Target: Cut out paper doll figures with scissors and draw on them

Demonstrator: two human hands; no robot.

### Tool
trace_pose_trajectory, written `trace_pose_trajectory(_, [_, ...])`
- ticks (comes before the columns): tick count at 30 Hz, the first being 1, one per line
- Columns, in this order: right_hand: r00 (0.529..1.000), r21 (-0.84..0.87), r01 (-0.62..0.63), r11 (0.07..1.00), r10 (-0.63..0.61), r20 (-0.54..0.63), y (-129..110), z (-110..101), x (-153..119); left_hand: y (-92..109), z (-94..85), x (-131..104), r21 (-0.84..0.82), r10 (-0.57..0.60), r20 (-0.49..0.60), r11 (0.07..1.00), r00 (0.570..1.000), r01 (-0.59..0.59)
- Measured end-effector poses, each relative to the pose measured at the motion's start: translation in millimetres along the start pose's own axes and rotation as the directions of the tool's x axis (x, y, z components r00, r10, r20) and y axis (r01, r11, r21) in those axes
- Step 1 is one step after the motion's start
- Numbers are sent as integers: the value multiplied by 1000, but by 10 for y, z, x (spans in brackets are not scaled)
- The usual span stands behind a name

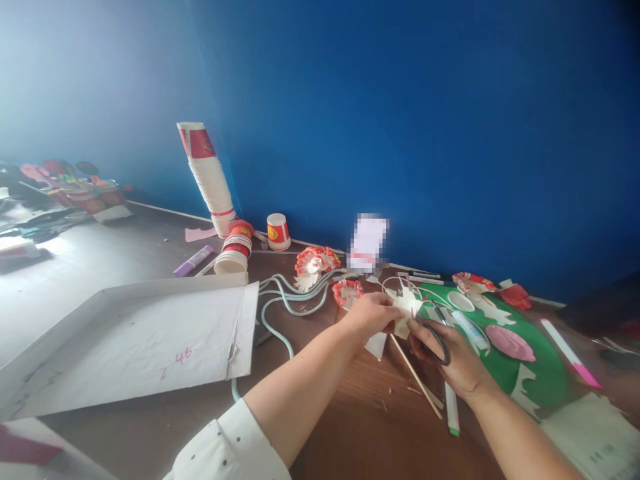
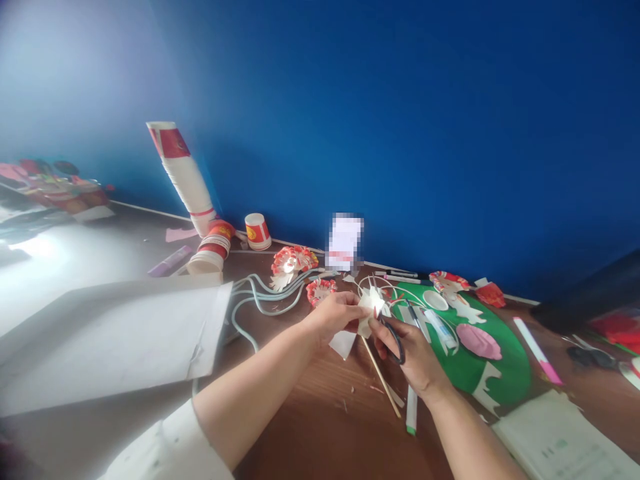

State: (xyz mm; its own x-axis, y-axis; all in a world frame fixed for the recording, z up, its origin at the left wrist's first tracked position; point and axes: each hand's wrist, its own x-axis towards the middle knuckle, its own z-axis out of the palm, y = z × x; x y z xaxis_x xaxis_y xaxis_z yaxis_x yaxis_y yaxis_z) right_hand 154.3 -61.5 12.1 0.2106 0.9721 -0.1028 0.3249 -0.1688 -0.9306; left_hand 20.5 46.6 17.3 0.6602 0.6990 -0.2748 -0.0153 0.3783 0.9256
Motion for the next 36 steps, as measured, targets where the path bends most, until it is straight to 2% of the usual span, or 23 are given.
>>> trace_pose_trajectory(4, [1000, 63, -27, 998, 27, 12, 52, -2, 9, -19, -77, 24, 217, 50, -39, 975, 998, -41])
trace_pose_trajectory(6, [999, 83, -32, 996, 29, 36, 72, -1, 12, -12, -109, 34, 234, 45, -36, 972, 998, -35])
trace_pose_trajectory(11, [995, 45, -10, 999, 5, 96, 93, 2, 8, -39, -130, 82, 162, 100, -49, 983, 994, -91])
trace_pose_trajectory(14, [995, 7, 3, 1000, -3, 103, 69, 3, -2, -40, -127, 91, 115, 89, -55, 990, 995, -82])
trace_pose_trajectory(19, [994, -68, 2, 998, 6, 113, -20, 6, -22, 62, -130, 26, -50, -44, 6, 998, 999, 44])
trace_pose_trajectory(23, [988, 19, -25, 999, 22, 151, -23, 0, -27, 113, -149, 0, -154, -104, 89, 981, 991, 117])
trace_pose_trajectory(29, [968, 94, -78, 993, 53, 244, 6, -38, -33, 116, -192, 19, -209, -153, 181, 959, 972, 190])
trace_pose_trajectory(32, [971, 90, -56, 994, 34, 237, 37, -43, -25, 129, -178, 6, -208, -176, 170, 955, 970, 210])
trace_pose_trajectory(36, [982, 133, -6, 991, -19, 188, 79, -26, -9, 138, -113, -28, -142, -140, 76, 978, 987, 150])
